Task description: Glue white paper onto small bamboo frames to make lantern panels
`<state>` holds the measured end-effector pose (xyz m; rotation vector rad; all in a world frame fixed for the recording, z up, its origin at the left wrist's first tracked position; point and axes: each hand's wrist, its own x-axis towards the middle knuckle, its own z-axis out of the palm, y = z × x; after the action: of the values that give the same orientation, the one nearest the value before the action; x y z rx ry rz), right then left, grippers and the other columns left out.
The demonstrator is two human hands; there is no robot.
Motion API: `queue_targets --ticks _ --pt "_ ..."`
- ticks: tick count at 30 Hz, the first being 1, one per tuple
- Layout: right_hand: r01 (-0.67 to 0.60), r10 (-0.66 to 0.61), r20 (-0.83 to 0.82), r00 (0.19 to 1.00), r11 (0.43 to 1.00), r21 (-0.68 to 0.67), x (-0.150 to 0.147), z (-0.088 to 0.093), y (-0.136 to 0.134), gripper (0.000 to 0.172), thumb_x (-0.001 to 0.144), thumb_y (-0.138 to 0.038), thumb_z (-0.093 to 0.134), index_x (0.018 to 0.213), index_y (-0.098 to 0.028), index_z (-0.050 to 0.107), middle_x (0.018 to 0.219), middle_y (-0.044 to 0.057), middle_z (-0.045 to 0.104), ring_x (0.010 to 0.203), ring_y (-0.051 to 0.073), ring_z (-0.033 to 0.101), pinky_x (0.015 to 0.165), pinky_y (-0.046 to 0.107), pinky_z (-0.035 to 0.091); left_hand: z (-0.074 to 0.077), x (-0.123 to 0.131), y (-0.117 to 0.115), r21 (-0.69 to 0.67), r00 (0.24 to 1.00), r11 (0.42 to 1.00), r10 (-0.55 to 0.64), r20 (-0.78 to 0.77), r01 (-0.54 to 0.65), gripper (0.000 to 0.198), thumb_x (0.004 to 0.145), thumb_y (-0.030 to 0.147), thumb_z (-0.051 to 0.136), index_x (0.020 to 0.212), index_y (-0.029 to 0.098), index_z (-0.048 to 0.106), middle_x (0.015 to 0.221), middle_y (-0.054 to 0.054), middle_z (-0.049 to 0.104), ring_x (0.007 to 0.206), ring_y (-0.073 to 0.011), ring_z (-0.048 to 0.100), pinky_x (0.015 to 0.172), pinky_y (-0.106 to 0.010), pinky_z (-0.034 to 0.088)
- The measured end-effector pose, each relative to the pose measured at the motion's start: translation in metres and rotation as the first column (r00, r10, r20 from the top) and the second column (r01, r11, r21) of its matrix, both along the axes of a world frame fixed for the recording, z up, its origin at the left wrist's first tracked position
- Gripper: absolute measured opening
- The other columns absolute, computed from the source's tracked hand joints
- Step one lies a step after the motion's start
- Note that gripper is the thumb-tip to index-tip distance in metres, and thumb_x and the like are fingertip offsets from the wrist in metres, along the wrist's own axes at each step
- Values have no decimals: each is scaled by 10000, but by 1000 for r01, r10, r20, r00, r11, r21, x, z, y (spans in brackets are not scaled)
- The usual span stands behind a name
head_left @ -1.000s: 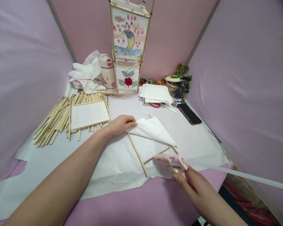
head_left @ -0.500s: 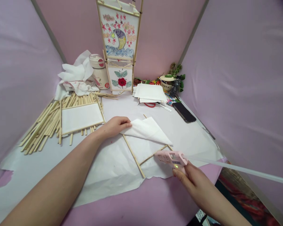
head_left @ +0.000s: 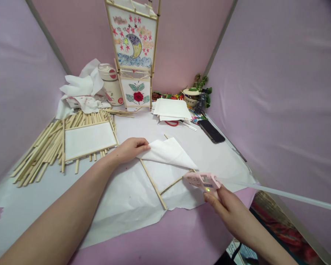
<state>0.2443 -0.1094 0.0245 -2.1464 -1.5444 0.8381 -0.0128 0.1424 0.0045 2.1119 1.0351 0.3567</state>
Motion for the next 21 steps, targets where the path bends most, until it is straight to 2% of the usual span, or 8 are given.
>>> queue_targets --ticks 11,16,21 --pt "22 -22 8 1000 1000 21 4 1 1 426 921 -501 400 1066 -157 606 1080 129 673 1027 278 613 881 370 472 -1 -1 0 -2 1000 1000 -2 -2 2 371 803 538 501 793 196 644 712 10 591 676 -164 494 619 -255 364" --pt "51 -53 53 997 998 21 6 3 2 382 918 -489 397 954 -175 613 926 103 687 864 266 635 782 366 494 -4 -1 2 2 1000 1000 -5 8 5 370 811 537 505 796 196 648 720 3 597 692 -172 501 622 -257 367" --pt "83 -84 80 993 996 14 10 3 3 365 906 -492 386 897 -188 589 856 91 670 802 260 629 738 366 493 -6 -1 3 6 1000 1000 -9 13 9 375 815 542 505 796 196 650 721 5 601 693 -173 510 626 -256 372"
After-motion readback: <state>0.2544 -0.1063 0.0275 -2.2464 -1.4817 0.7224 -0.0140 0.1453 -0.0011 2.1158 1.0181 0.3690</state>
